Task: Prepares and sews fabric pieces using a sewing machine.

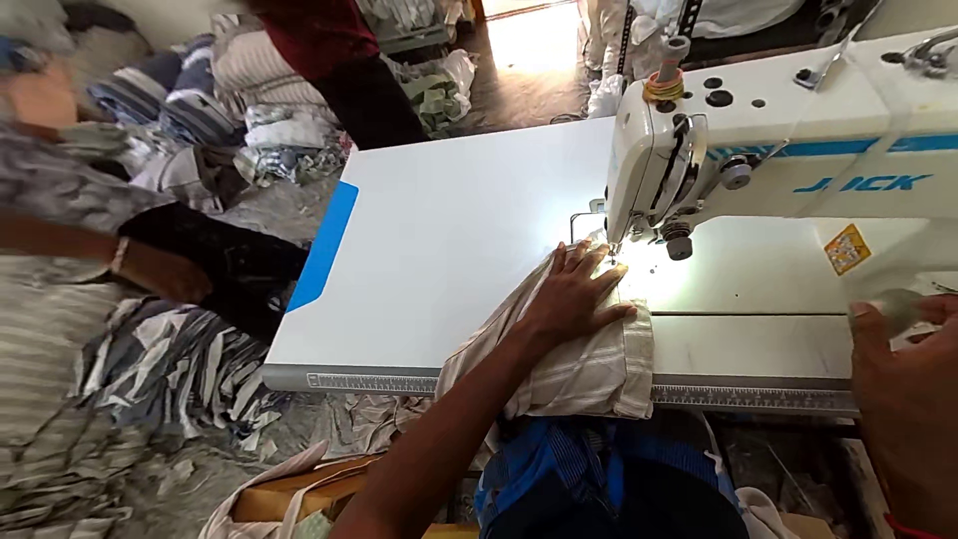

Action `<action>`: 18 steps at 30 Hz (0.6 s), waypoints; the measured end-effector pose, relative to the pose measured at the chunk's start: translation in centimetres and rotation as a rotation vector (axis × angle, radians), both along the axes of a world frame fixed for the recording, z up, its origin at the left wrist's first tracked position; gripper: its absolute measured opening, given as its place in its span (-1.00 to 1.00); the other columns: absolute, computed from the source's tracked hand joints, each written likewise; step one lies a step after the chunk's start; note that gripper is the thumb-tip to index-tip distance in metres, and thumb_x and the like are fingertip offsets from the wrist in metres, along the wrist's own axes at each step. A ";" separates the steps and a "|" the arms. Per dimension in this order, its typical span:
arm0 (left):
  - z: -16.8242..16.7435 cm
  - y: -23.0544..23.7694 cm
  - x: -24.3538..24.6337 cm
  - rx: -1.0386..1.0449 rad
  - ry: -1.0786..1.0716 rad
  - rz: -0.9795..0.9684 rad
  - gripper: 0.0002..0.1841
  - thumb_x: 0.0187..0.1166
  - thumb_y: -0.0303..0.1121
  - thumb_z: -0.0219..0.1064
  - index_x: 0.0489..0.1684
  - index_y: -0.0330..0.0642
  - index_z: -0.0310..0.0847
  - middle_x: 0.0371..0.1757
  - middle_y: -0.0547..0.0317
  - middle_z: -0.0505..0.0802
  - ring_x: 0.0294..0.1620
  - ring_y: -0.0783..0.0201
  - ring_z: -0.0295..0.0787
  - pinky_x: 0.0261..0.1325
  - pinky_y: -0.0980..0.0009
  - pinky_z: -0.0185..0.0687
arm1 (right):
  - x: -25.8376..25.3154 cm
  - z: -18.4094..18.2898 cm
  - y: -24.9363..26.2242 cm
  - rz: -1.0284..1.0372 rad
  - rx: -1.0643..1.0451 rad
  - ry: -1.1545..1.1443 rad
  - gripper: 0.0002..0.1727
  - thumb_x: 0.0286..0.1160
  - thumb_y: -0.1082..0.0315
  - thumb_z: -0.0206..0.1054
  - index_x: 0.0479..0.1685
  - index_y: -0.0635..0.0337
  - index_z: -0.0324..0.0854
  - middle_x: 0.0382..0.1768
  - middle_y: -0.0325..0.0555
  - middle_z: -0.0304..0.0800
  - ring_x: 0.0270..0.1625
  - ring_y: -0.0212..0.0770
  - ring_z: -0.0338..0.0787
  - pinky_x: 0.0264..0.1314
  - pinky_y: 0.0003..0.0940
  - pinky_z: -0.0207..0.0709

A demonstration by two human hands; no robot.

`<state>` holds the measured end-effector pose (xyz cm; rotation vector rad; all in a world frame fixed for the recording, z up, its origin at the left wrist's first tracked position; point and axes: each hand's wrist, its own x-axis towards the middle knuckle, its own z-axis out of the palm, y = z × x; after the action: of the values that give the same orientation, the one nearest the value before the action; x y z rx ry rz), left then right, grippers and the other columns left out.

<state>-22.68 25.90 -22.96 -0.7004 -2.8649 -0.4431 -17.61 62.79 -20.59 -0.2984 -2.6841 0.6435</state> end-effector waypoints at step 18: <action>0.2 -0.9 0.6 0.160 -0.046 0.219 -0.28 0.59 0.30 0.22 0.41 -0.19 0.59 0.60 0.04 0.65 0.83 0.06 0.23 0.91 -0.14 -0.25 | -1.2 0.5 -6.3 0.339 -0.097 0.090 -0.33 0.82 0.12 0.02 0.78 0.35 0.12 0.60 0.55 0.29 0.61 0.45 0.40 0.61 0.28 0.33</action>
<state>-22.06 24.96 -22.81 -0.3498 -2.8639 -0.6521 -18.80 56.51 -20.05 0.1634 -2.6421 0.8641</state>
